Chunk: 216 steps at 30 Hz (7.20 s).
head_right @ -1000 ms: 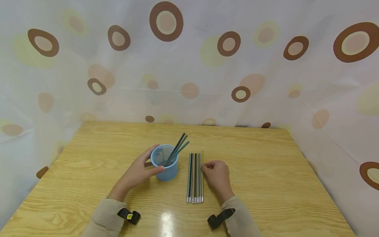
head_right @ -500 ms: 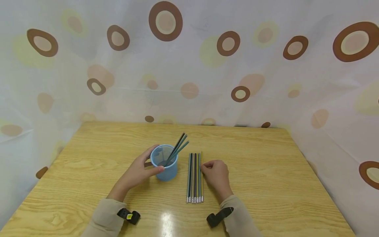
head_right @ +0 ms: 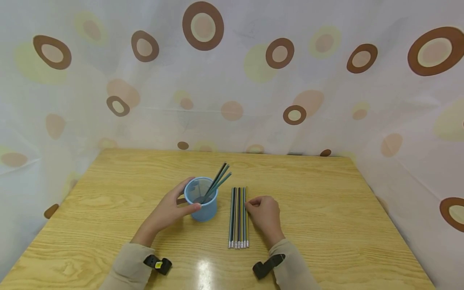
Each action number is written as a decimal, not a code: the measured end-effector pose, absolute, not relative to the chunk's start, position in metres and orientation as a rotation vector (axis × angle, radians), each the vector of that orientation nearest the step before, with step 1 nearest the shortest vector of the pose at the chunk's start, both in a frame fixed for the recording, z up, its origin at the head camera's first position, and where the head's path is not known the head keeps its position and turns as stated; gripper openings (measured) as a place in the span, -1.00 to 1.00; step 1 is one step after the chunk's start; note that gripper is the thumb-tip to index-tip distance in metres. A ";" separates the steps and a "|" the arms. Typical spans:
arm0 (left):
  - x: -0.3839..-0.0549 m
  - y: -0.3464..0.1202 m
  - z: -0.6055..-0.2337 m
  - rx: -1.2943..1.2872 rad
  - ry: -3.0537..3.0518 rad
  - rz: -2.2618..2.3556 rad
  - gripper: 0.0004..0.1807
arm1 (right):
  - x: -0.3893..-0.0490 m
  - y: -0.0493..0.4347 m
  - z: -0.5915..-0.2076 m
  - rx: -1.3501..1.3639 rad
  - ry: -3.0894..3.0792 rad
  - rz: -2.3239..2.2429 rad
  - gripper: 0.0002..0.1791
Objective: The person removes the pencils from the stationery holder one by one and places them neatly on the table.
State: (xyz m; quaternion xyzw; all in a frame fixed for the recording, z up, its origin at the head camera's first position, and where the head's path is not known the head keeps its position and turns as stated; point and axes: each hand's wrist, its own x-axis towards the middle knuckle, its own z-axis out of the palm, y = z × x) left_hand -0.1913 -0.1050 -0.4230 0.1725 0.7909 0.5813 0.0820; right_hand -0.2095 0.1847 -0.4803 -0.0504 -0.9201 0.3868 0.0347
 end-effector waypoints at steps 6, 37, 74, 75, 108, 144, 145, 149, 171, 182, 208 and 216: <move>-0.192 -0.105 -0.424 0.516 2.365 1.737 -0.08 | -0.209 0.185 -0.480 -0.152 -2.830 1.190 -0.80; -0.209 -0.109 -0.458 0.551 2.417 1.734 -0.06 | -0.209 0.190 -0.474 -0.182 -2.794 1.307 -0.79; -0.192 -0.104 -0.424 0.524 2.374 1.737 -0.09 | -0.201 0.177 -0.445 -0.052 -2.478 1.739 -0.67; -0.192 -0.104 -0.423 0.528 2.373 1.741 -0.09 | -0.200 0.176 -0.443 -0.050 -2.475 1.748 -0.67; -0.207 -0.109 -0.453 0.558 2.406 1.737 -0.08 | -0.198 0.148 -0.429 0.142 -2.439 1.741 -0.73; -0.195 -0.105 -0.430 0.538 2.387 1.732 -0.10 | -0.193 0.114 -0.416 0.197 -2.437 1.691 -0.82; -0.193 -0.104 -0.425 0.533 2.382 1.729 -0.10 | -0.196 0.115 -0.422 0.203 -2.430 1.693 -0.83; -0.190 -0.104 -0.419 0.536 2.378 1.732 -0.11 | -0.202 0.117 -0.435 0.202 -2.414 1.695 -0.84; -0.189 -0.104 -0.416 0.529 2.382 1.726 -0.10 | -0.198 0.118 -0.426 0.180 -2.294 1.742 -0.86; -0.205 -0.105 -0.447 0.512 2.390 1.741 -0.07 | -0.173 0.113 -0.381 0.161 -2.261 1.768 -0.90; -0.201 -0.105 -0.441 0.509 2.382 1.743 -0.07 | -0.180 0.130 -0.385 0.258 -2.012 1.836 -0.92; -0.208 -0.107 -0.454 0.540 2.415 1.726 -0.05 | -0.182 0.138 -0.386 0.299 -1.945 1.814 -0.91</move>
